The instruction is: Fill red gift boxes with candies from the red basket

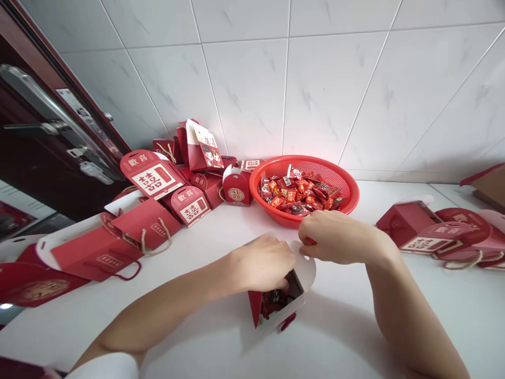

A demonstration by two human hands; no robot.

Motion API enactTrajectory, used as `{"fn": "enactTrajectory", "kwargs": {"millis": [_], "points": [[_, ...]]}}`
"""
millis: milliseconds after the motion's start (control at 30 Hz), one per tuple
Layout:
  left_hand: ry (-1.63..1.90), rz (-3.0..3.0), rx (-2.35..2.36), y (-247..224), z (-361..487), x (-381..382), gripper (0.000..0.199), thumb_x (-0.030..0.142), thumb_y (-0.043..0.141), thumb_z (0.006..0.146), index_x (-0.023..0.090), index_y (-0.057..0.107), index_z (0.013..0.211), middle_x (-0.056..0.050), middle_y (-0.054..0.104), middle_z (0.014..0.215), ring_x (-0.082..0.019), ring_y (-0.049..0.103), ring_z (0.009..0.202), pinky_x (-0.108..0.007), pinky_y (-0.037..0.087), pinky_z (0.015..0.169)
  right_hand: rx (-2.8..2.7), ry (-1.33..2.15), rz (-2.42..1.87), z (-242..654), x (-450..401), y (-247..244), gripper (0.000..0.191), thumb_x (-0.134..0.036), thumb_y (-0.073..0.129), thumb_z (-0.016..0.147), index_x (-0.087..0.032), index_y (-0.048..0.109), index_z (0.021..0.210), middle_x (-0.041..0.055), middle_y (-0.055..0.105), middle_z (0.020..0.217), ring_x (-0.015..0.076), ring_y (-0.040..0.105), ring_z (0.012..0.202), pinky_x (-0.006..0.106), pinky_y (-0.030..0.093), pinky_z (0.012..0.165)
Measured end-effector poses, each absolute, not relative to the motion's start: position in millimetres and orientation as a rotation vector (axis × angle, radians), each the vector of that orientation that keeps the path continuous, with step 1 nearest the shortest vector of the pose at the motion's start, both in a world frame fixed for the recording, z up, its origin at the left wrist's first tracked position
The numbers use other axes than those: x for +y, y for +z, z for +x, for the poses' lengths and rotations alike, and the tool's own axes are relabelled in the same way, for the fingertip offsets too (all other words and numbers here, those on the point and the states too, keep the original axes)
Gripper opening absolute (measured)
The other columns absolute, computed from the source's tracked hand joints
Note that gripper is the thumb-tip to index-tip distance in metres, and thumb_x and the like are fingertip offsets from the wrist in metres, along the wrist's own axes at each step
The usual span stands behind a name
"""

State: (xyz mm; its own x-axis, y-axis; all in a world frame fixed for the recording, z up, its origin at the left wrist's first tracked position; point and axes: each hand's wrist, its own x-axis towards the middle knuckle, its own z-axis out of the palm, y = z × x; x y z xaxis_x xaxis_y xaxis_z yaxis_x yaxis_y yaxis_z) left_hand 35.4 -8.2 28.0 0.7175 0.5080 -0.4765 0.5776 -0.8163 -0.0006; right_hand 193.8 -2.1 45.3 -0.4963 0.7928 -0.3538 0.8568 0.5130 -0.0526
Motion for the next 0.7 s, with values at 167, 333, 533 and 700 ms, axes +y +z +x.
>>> {"fn": "enactTrajectory", "kwargs": {"millis": [167, 333, 533, 700], "points": [[-0.843, 2.608, 0.872, 46, 14, -5, 0.02, 0.009, 0.058, 0.081, 0.018, 0.066, 0.065, -0.002, 0.064, 0.064, -0.015, 0.042, 0.049, -0.031, 0.028, 0.046, 2.483, -0.286, 1.376, 195, -5, 46, 0.041, -0.013, 0.057, 0.086, -0.02, 0.028, 0.057, -0.0029, 0.033, 0.055, 0.0118, 0.025, 0.054, 0.033, 0.02, 0.058], [-0.92, 2.435, 0.597, 49, 17, -4, 0.026, -0.004, 0.056, 0.068, 0.02, 0.056, 0.057, 0.003, 0.059, 0.058, -0.014, 0.043, 0.05, -0.03, 0.03, 0.047, 2.497, -0.259, 1.368, 195, -7, 45, 0.042, -0.013, 0.057, 0.088, -0.019, 0.027, 0.058, -0.003, 0.033, 0.055, 0.0118, 0.022, 0.053, 0.033, 0.018, 0.056], [-1.086, 2.555, 0.734, 38, 50, -11, 0.042, 0.0, 0.069, 0.064, 0.019, 0.037, 0.046, 0.0, 0.053, 0.056, -0.015, 0.041, 0.048, -0.029, 0.031, 0.045, 2.486, -0.235, 1.373, 192, -10, 43, 0.042, -0.011, 0.056, 0.087, -0.019, 0.026, 0.059, -0.0037, 0.029, 0.055, 0.012, 0.019, 0.055, 0.033, 0.017, 0.057], [-0.968, 2.539, 0.764, 17, 60, -10, 0.048, 0.0, 0.073, 0.059, 0.02, 0.036, 0.035, 0.0, 0.045, 0.045, -0.017, 0.045, 0.046, -0.031, 0.037, 0.047, 2.501, -0.231, 1.364, 191, -12, 42, 0.04, -0.012, 0.057, 0.086, -0.019, 0.028, 0.059, -0.0037, 0.032, 0.056, 0.0117, 0.021, 0.055, 0.033, 0.017, 0.057]]}}
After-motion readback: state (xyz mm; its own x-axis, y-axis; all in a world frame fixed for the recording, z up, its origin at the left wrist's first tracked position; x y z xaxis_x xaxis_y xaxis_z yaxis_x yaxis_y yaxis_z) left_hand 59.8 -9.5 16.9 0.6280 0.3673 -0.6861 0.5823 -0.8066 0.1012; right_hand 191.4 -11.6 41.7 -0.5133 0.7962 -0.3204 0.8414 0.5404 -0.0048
